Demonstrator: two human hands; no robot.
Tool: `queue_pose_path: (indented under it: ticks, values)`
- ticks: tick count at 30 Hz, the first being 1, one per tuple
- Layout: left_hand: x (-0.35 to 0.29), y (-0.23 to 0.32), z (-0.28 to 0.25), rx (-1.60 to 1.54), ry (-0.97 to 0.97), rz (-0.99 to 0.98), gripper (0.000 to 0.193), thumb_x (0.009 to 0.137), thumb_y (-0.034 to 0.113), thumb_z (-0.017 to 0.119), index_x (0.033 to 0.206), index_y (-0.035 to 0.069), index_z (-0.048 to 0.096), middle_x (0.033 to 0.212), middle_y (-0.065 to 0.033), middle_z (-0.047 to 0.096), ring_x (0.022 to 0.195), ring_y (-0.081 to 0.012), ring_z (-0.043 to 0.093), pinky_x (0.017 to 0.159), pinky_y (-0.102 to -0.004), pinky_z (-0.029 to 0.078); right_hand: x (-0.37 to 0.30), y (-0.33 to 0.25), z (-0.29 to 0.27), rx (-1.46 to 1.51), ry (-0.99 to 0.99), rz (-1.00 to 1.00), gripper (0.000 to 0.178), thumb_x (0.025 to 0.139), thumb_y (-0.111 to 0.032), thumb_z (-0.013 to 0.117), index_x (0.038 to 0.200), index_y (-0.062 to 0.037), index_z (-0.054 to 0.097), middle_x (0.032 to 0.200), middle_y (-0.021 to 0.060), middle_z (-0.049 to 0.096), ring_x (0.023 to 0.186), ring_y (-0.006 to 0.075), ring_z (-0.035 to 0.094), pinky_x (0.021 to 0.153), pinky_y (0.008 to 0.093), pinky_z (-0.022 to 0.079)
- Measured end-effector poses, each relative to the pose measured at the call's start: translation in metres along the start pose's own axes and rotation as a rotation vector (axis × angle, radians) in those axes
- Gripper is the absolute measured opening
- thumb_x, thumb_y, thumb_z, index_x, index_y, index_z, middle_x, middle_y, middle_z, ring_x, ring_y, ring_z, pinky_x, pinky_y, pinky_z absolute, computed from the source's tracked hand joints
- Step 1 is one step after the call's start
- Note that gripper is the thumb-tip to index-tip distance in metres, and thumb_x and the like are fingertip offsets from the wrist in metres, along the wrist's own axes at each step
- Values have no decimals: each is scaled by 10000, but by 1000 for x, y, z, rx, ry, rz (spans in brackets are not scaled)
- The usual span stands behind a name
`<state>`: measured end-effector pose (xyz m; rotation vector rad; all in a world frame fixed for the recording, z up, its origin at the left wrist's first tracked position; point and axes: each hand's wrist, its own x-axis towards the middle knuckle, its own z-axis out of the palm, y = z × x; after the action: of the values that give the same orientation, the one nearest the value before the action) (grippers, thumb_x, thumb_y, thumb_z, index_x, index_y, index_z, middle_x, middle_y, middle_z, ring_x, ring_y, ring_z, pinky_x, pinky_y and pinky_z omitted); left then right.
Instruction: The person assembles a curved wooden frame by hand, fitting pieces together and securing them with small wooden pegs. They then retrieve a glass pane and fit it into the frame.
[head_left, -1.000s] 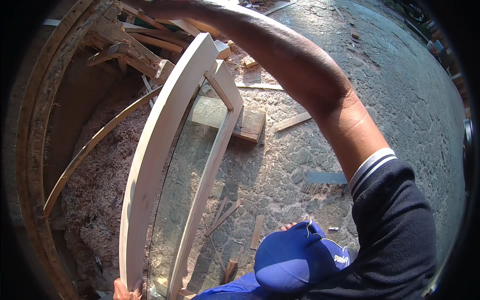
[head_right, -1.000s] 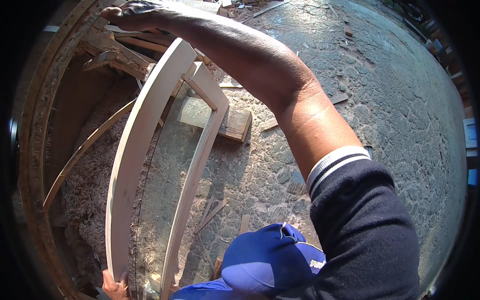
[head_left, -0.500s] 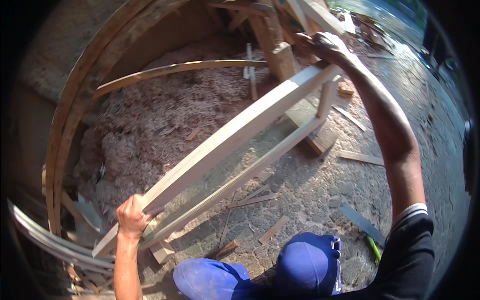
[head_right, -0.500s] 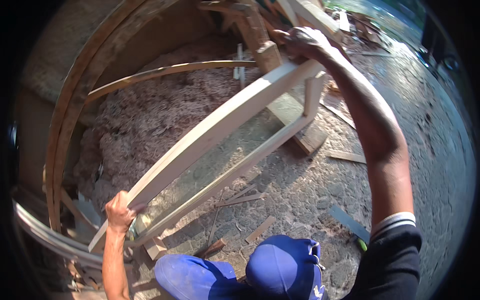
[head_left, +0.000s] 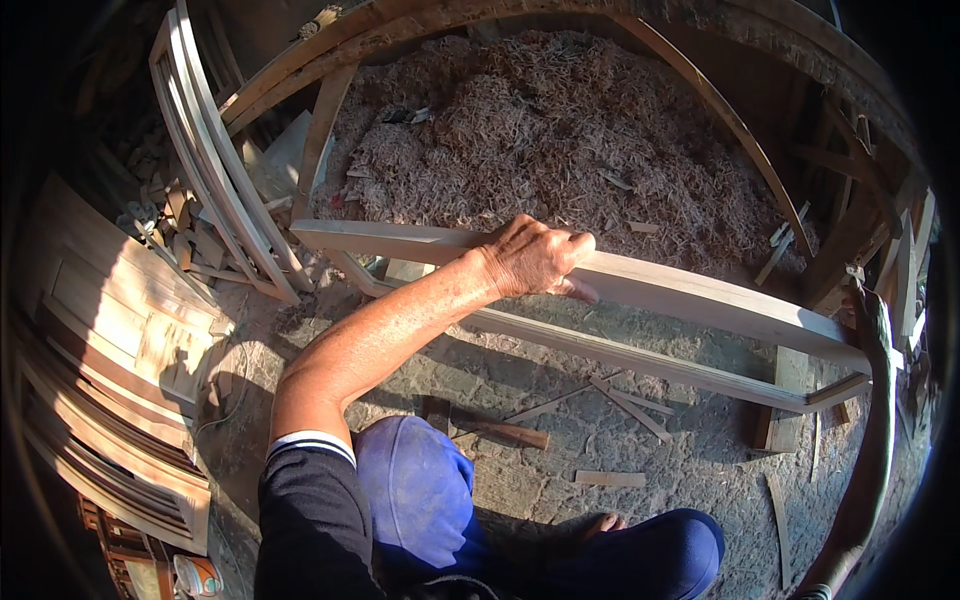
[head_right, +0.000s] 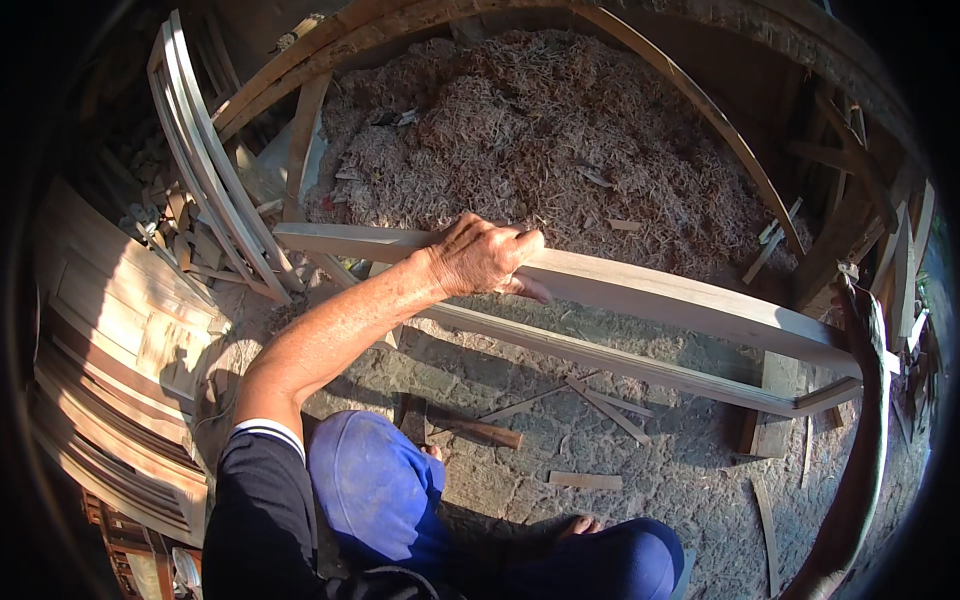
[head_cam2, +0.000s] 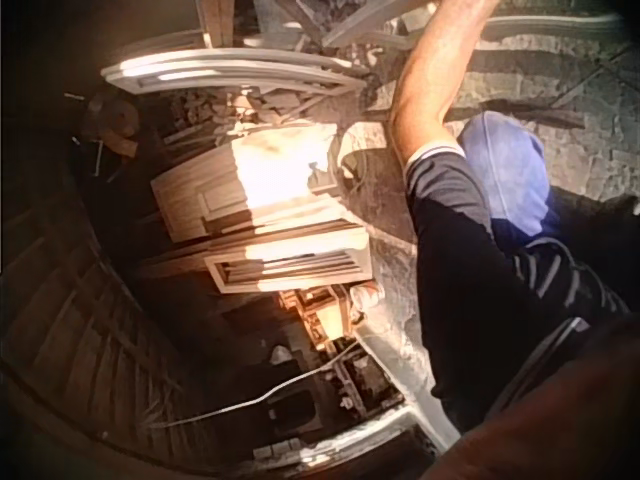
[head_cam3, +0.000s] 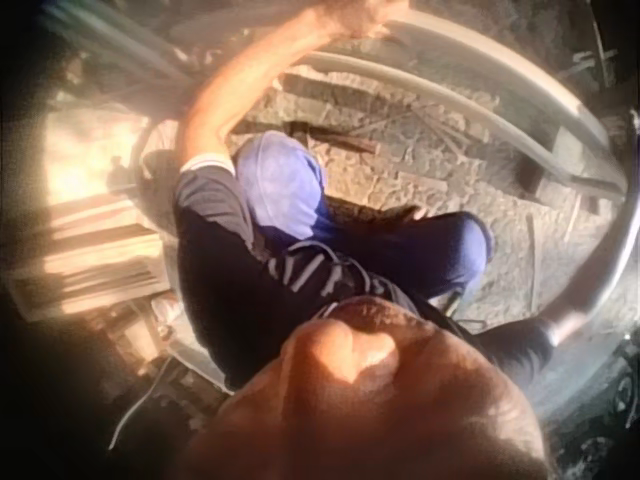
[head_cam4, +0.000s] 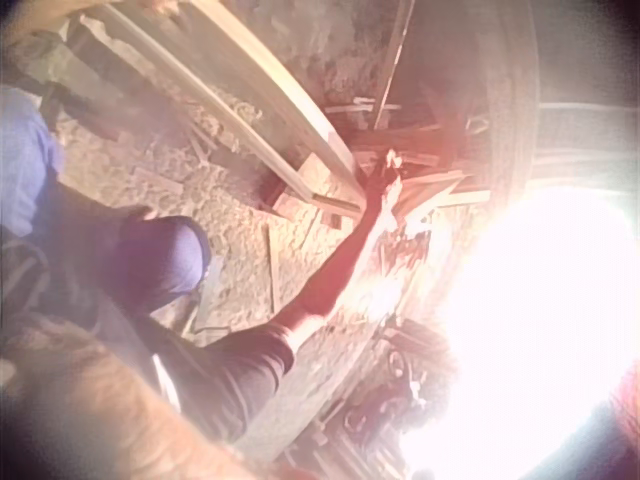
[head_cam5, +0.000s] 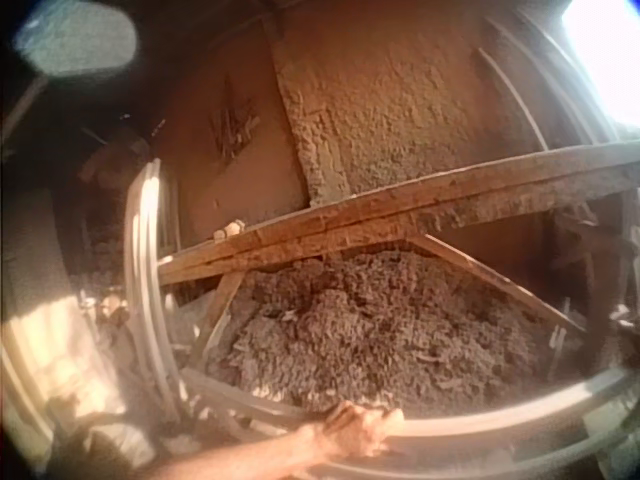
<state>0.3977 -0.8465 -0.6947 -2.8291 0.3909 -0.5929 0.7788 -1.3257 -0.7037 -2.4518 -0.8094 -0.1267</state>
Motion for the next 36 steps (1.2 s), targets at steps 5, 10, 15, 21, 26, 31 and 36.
queue_pose_path:
  ticks: [5,10,15,21,26,31,36]
  values:
    - [-2,-5,5,-60,72,45,685,815,737,651,842,73,482,530,-35,542,435,-155,615,371,-318,499,-63,-177,54,-148,-132,-628,644,903,-605,630,1157,-15,680,1010,218,708,926,403,703,808,439,536]
    - [-20,-9,2,-93,137,-42,662,789,717,677,918,74,579,645,-41,613,574,-163,678,478,-292,527,-65,-232,70,-85,-145,-453,444,660,-242,839,978,-10,632,802,157,592,729,369,602,668,436,476]
    - [-127,-68,-30,69,-126,-406,788,773,829,567,938,63,656,693,-66,623,663,-219,663,735,-414,515,-61,-209,76,-120,-115,-487,479,681,-352,805,947,-1,617,783,163,584,708,366,589,658,444,463]
    - [-235,-150,-69,86,29,-623,853,727,859,563,949,42,657,885,-79,642,906,-260,630,876,-420,436,-58,-198,76,-78,-107,-533,495,726,-427,770,896,-6,573,718,122,497,621,295,476,600,416,390]
    - [-220,-168,-88,56,183,-564,808,728,831,592,951,57,648,916,-66,639,927,-250,631,871,-431,440,-57,-197,67,170,-98,-398,425,759,-351,754,949,-12,579,721,62,449,639,183,428,586,353,351]
    - [-222,-159,-70,-12,27,-697,818,730,844,596,920,48,605,869,-73,570,918,-275,612,953,-501,435,-54,-198,73,13,-129,-453,471,757,-376,781,998,-16,596,769,81,492,672,200,465,601,355,393]
    - [-243,-162,-45,-64,288,-673,854,835,865,481,1078,67,666,1041,-117,642,1053,-271,612,1009,-473,430,-51,-203,74,9,-155,-497,470,789,-370,769,1001,7,585,790,115,506,677,240,477,614,370,416]
